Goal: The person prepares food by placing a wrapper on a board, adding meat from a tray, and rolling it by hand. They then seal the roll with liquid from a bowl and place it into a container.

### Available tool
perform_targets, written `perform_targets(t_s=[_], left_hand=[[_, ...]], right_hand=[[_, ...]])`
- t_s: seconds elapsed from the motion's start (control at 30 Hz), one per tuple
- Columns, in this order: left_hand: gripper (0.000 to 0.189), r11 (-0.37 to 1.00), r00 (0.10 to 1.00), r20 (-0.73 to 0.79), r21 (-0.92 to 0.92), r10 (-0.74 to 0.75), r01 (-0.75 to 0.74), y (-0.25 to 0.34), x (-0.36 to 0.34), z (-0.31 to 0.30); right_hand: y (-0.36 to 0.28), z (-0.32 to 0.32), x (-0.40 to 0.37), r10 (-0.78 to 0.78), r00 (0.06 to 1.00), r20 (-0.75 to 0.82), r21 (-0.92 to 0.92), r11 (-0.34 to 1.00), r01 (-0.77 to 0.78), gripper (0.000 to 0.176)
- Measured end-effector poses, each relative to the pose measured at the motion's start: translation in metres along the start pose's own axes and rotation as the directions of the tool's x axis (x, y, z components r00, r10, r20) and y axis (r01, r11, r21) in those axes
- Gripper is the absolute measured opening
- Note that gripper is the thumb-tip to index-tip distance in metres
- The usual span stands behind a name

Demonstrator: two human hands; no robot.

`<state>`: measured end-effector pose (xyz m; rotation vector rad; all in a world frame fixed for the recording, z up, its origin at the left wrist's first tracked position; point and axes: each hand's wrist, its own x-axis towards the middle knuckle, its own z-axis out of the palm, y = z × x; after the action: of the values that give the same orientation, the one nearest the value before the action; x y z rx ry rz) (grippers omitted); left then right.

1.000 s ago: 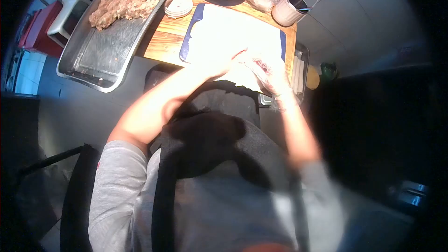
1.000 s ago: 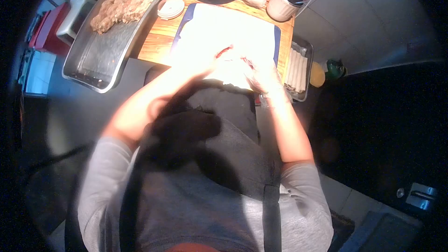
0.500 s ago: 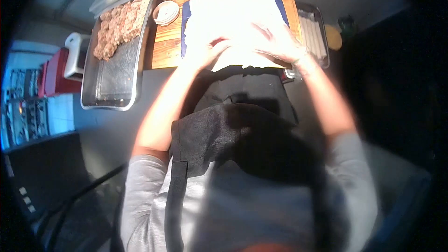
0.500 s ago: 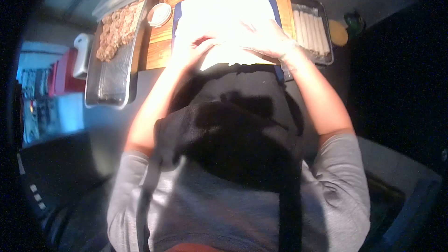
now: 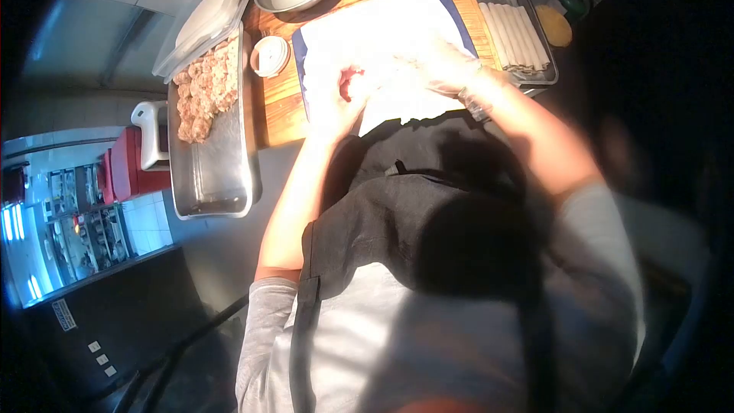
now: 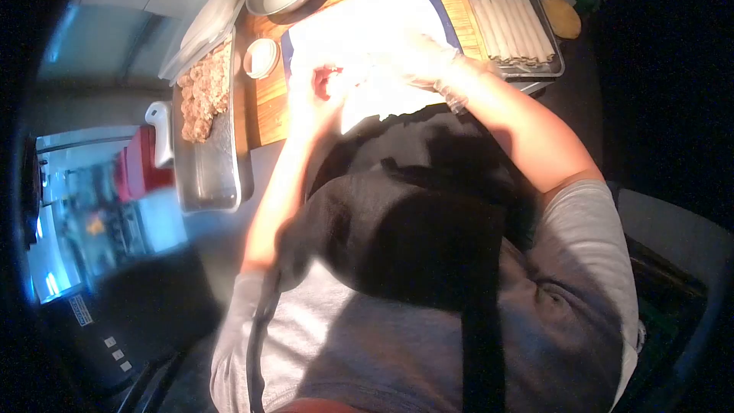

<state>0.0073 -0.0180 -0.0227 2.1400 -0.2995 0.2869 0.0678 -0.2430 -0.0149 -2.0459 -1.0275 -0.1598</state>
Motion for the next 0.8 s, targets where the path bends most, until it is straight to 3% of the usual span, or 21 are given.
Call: perform_targets(t_s=[0.07,0.13,0.17,0.27,0.37,0.43,0.53,0.63,0.8], left_hand=[[0.040,0.996,0.998,-0.049,-0.083,0.043,-0.046,-0.002,0.001,0.003],[0.040,0.977,0.982,-0.104,-0.128,0.157,-0.170,-0.002,0.004,0.006],[0.043,0.986,0.990,-0.053,-0.095,0.134,-0.139,-0.002,0.004,0.003],[0.050,0.996,0.993,0.078,0.013,0.092,-0.093,0.003,0.004,-0.008],[0.053,0.980,0.984,0.156,0.169,0.082,-0.108,0.028,0.011,-0.014],[0.055,0.936,0.980,0.192,0.336,0.041,-0.105,0.050,0.018,-0.017],[0.059,0.885,0.978,0.191,0.438,0.081,-0.159,0.050,0.023,-0.016],[0.070,0.918,0.985,0.171,0.393,-0.009,-0.060,0.044,0.020,-0.017],[0.056,0.904,0.965,0.242,0.382,0.101,-0.190,0.054,0.026,-0.012]], right_hand=[[-0.013,-0.029,0.004,0.092,0.989,0.115,0.125,0.986,-0.107,0.036],[-0.006,-0.045,0.001,0.083,0.977,0.195,-0.049,0.996,-0.075,0.033],[-0.002,-0.050,-0.002,0.083,0.968,0.236,-0.133,0.990,-0.053,0.032],[0.009,-0.055,-0.008,0.114,0.973,0.202,-0.070,0.992,-0.101,0.031],[-0.012,-0.058,-0.006,-0.084,0.992,0.093,-0.203,0.974,0.101,0.032],[-0.019,-0.039,-0.001,-0.037,0.995,0.095,-0.165,0.985,0.052,0.036],[-0.002,-0.015,0.000,0.078,0.995,0.067,-0.060,0.995,-0.074,0.036],[0.000,-0.040,-0.002,0.123,0.984,0.128,-0.055,0.992,-0.117,0.031],[0.022,-0.063,-0.014,-0.007,0.992,0.126,-0.131,0.991,0.023,0.028]])
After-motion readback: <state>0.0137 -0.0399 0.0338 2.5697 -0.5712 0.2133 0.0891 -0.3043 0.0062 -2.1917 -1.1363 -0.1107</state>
